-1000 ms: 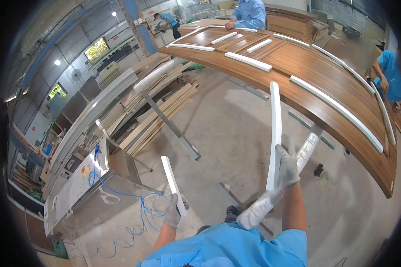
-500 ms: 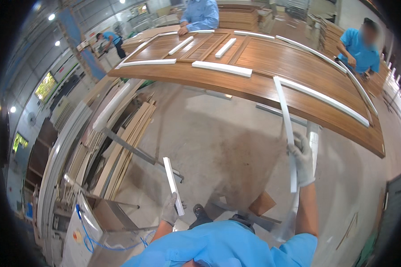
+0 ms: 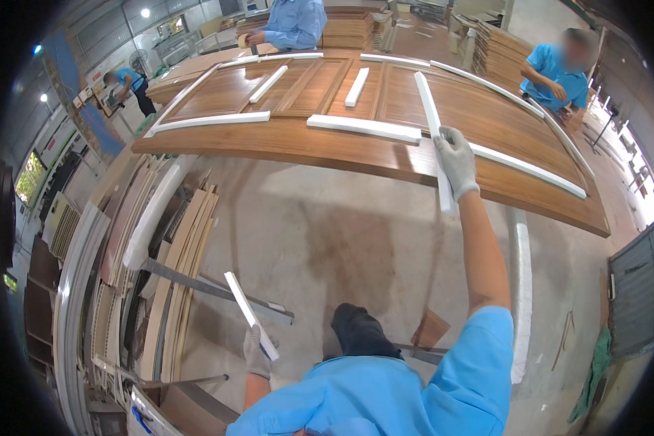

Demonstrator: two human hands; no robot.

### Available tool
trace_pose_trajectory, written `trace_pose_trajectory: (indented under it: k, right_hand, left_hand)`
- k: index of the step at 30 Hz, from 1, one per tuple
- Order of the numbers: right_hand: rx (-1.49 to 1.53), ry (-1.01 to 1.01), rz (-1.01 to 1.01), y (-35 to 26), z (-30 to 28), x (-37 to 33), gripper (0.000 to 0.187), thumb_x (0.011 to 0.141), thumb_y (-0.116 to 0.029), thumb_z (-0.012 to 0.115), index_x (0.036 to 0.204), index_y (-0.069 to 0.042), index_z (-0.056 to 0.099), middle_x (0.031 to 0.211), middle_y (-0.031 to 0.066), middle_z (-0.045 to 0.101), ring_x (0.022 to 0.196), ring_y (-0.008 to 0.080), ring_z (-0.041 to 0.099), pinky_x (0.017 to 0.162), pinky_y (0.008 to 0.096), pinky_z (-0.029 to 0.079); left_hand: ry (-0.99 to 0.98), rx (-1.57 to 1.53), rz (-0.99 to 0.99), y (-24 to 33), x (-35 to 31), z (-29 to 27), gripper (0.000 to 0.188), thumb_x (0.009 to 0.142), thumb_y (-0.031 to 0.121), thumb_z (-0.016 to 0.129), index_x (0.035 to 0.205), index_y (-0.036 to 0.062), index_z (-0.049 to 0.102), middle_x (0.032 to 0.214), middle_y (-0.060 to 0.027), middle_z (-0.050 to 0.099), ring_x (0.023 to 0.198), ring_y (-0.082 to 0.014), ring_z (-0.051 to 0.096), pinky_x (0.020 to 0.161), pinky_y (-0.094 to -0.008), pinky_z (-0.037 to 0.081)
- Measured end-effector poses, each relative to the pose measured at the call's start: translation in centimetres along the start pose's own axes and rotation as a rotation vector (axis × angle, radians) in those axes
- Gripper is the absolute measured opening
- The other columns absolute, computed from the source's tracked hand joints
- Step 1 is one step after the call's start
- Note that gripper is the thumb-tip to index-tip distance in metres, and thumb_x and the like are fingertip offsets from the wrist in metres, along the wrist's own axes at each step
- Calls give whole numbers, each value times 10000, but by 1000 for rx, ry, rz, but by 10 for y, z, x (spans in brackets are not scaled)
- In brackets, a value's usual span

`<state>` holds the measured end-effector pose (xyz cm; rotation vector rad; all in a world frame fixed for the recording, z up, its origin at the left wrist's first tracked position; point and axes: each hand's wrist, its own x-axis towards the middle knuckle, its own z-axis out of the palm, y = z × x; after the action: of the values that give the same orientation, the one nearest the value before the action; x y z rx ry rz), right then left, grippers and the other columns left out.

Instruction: The person retrieves white foam corner protectors and places them along the edges of a wooden door panel on a workbench. They then use masking tape to secure the foam pieces in place.

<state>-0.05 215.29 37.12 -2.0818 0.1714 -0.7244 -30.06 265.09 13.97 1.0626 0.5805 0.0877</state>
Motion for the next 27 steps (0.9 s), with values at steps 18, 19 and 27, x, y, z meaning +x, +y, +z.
trace_pose_trajectory:
  k: [18, 19, 27]
  right_hand:
    - [-711, -233, 85, 66, 210, 274, 389, 915, -424, 629, 1187, -150, 679, 1253, 205, 626, 1159, 374, 607, 989, 448, 473]
    - [-721, -268, 21, 65, 212, 274, 384, 921, -429, 625, 1179, -149, 676, 1244, 205, 630, 1151, 376, 610, 983, 451, 475]
    - [-604, -408, 110, 57, 185, 284, 514, 919, -448, 611, 1304, -107, 622, 1299, 175, 631, 1191, 319, 612, 1013, 430, 463]
  left_hand:
    - [-84, 560, 716, 236, 256, 277, 575, 948, 154, 632, 1451, -33, 425, 1371, -172, 518, 1188, -223, 543, 978, -337, 446]
    - [-66, 699, 809, 250, 270, 303, 567, 944, 221, 646, 1446, 29, 466, 1250, -179, 616, 1070, -205, 613, 909, -321, 482]
    - [-205, 1493, 871, 274, 409, 510, 482, 938, 375, 603, 1351, 136, 539, 1223, -192, 624, 1069, -394, 635, 923, -490, 509]
